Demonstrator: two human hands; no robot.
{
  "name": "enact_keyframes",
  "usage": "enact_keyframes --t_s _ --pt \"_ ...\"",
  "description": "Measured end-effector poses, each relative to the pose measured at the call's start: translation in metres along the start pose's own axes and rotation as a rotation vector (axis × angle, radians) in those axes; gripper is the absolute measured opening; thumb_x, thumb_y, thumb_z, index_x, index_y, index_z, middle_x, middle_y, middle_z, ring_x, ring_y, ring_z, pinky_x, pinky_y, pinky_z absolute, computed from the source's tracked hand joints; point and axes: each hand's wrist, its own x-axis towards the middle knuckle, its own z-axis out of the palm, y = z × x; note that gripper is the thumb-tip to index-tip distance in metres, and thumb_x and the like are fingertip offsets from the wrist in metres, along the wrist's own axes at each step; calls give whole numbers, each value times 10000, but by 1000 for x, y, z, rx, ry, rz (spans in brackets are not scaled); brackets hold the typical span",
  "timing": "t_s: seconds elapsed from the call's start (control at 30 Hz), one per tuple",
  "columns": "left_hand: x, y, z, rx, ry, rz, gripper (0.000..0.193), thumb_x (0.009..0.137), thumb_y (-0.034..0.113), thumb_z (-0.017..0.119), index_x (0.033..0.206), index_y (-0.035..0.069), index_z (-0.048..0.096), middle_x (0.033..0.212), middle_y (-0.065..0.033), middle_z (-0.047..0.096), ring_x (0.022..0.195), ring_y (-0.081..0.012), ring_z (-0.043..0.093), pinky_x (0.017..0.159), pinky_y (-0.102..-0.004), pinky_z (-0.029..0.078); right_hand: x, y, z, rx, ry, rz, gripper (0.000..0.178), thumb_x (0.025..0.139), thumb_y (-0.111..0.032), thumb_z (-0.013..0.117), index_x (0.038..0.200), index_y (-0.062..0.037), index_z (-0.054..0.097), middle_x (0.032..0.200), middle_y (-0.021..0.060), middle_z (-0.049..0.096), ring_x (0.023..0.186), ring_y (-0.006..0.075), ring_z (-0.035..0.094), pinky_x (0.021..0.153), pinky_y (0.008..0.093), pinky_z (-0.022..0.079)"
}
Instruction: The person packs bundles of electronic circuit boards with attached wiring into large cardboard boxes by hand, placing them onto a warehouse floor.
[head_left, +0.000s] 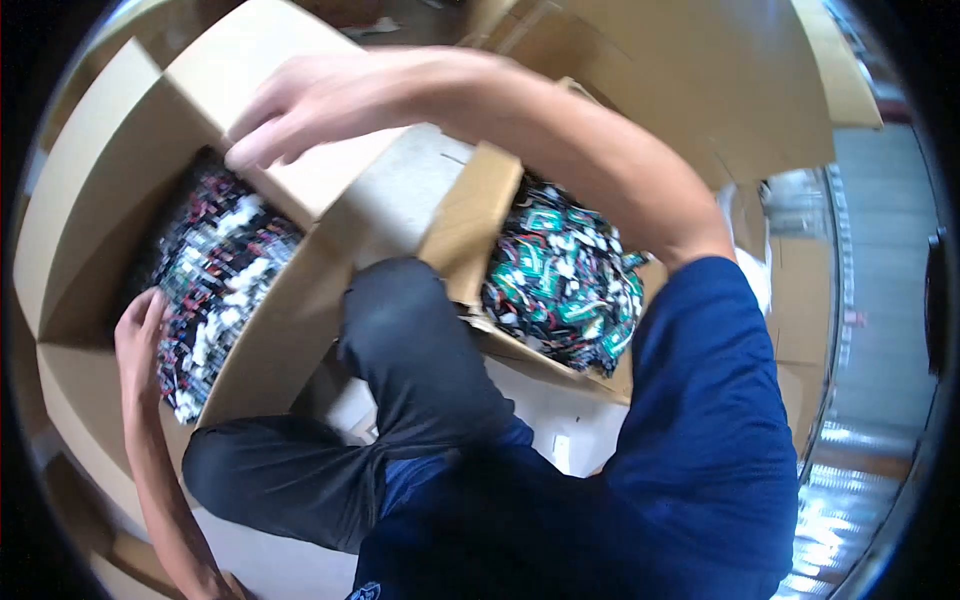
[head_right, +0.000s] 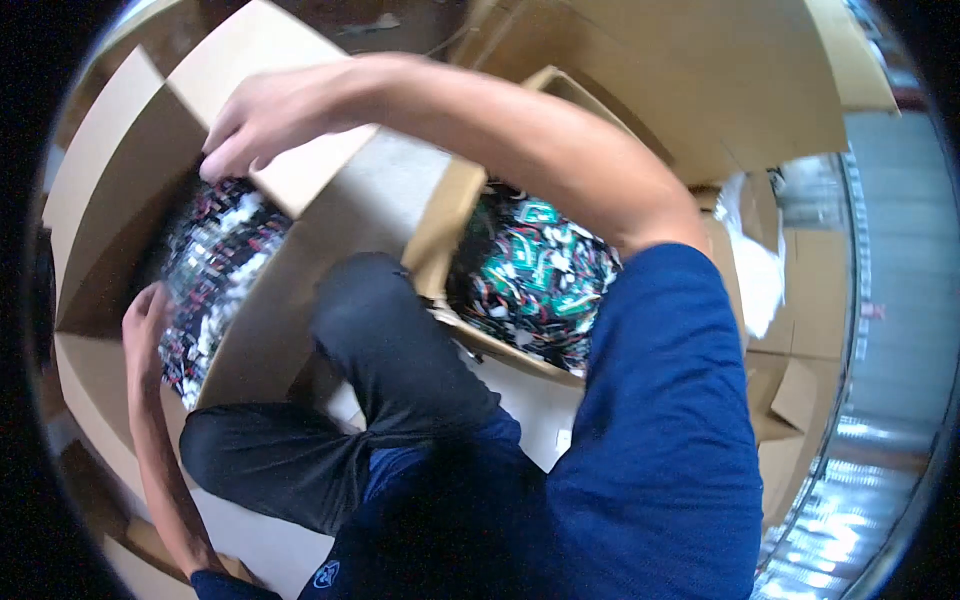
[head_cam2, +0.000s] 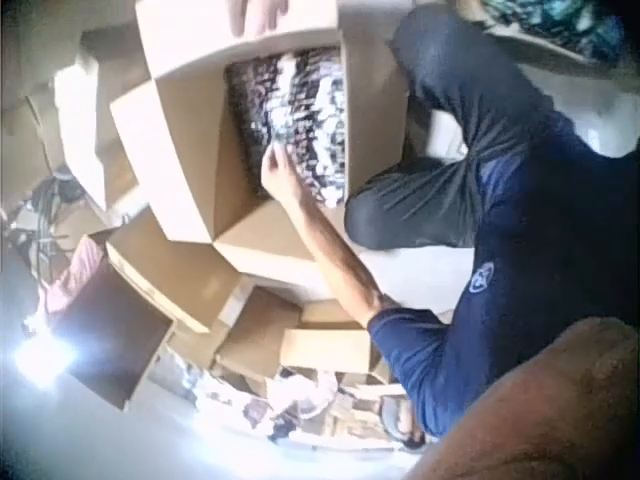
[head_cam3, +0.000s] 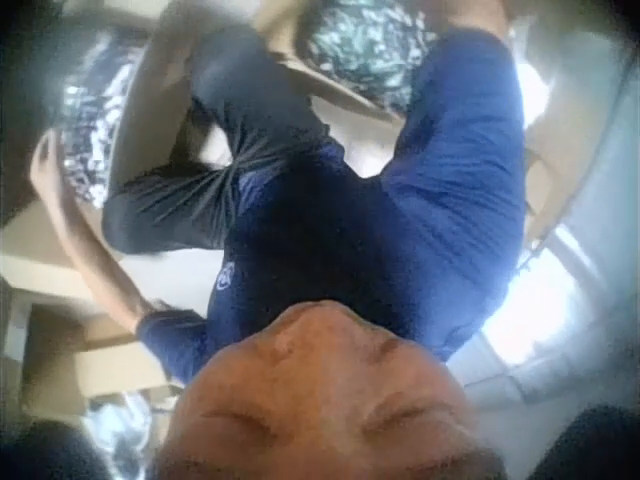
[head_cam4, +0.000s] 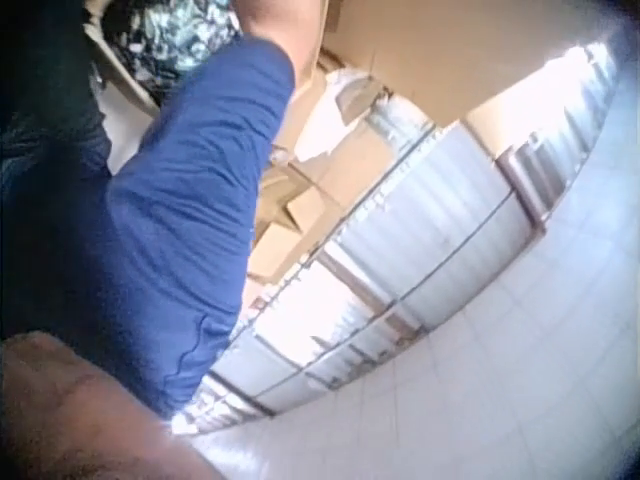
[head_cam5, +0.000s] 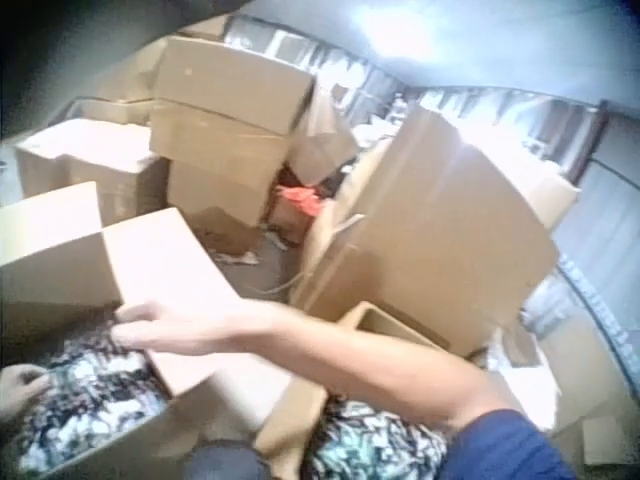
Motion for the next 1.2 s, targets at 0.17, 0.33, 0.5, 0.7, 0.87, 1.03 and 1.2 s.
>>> enact_keyframes --t_s 0.17,0.33,0.5,0.7,0.87,1.03,1.2 --pt "-87 86 61 -17 -145 147 378 1040 197 625 1318 -58 599 1117 -69 692 973 -102 639 885 -252 504 -296 11 -49 109 568 397 480 1050 -364 590 1348 11 618 1217 129 712 1100 200 689 1008 335 532" --pt "-130 102 100 245 -287 245 363 991 73 657 1326 -53 595 1101 -81 683 1031 -157 637 942 -297 515 -500 156 97 -466 183 894 633 812 -431 814 1230 15 649 1166 254 672 1128 391 639 1025 464 499" --pt "-139 108 126 537 -434 306 359 949 53 673 1281 -63 599 1117 -146 683 1037 -208 661 946 -332 526 -511 199 198 -471 161 890 731 752 -396 865 1319 -14 607 1238 216 619 1201 383 579 1035 457 465" --pt "-145 98 119 502 -289 244 359 949 63 670 1277 -66 601 1109 -172 691 1027 -236 672 945 -354 527 -492 149 176 -552 124 776 617 729 -396 859 1215 -63 676 1110 176 593 1073 361 582 907 463 480" --pt "-139 107 128 567 -300 277 364 935 77 692 1266 -55 618 1111 -171 697 1029 -255 676 950 -363 523 -486 116 115 -486 565 635 635 737 -383 855 1228 -26 668 1083 163 594 1036 336 595 893 433 497" --pt "-138 110 129 633 -274 367 375 936 91 702 1274 -50 620 1094 -169 699 1016 -256 680 933 -366 529 -384 186 110 -350 916 566 620 825 -476 797 1214 -8 685 1098 190 633 1087 329 617 948 413 492" --pt "-133 100 127 637 -300 388 407 915 83 713 1290 -41 614 1103 -200 697 1019 -310 692 924 -385 534 -320 304 158 -369 829 840 919 814 -476 791 1446 72 410 1399 311 459 1298 450 472 1086 475 432"
